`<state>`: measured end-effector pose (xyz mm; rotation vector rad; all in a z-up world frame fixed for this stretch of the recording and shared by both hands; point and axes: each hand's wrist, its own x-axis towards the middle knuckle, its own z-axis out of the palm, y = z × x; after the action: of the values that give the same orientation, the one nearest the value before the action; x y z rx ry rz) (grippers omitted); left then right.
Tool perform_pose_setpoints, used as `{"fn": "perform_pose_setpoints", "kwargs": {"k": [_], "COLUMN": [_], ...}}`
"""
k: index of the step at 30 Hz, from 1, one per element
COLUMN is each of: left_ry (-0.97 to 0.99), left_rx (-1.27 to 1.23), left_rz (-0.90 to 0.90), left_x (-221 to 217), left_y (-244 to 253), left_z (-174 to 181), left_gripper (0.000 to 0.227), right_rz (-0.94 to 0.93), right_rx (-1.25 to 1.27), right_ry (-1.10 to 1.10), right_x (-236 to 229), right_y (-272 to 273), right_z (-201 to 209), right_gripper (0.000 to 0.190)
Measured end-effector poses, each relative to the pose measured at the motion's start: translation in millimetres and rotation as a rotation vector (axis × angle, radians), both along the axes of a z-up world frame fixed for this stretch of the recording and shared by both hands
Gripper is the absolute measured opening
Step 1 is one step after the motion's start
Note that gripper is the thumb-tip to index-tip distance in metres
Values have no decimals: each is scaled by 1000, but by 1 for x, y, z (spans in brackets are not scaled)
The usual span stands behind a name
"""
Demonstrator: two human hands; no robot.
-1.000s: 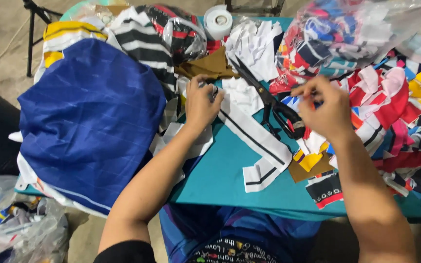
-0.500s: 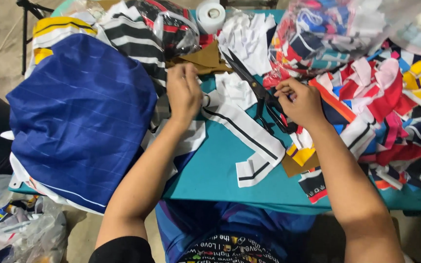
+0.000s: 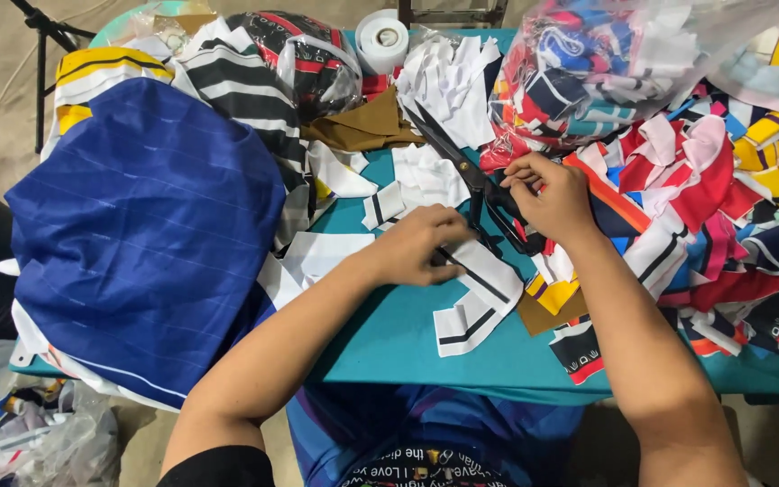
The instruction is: The person uses scissors to cut a white fabric strip with black stripes into smaller pieces on a teal table. They repeatedly fold the fabric, align the edges, and trim the material, placing the cut pieces on the table among other colorful fabric scraps.
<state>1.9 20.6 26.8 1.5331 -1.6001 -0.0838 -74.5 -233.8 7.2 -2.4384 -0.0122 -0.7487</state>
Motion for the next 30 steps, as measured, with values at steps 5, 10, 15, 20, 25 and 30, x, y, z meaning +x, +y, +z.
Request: {"fn": "perform_pose_setpoints", "kwargs": {"k": [5, 10, 15, 20, 25, 30], "left_ry": [-158, -185, -44, -45, 95, 213], "left_rx": [73, 13, 42, 22, 26, 25], "left_rz": [208, 390, 91, 19, 78, 117], "left_x": [17, 22, -3, 6, 14, 19], "left_y": [-3, 7, 12, 0, 0, 2], "left_z": [-18, -6, 25, -25, -27, -28], "left_gripper": [18, 42, 43, 26, 18, 10], "right_rz": [8, 5, -6, -7, 1, 18], "right_rx": [2, 20, -24, -38, -71, -117], "right_ry": [9, 15, 11, 41, 63, 112], "right_x": [0, 0, 1, 1, -1, -6], "right_y": [2, 1, 1, 2, -1, 5], "right_z": [2, 1, -2, -1, -1, 11], "right_gripper": [16, 15, 14, 16, 20, 21]}}
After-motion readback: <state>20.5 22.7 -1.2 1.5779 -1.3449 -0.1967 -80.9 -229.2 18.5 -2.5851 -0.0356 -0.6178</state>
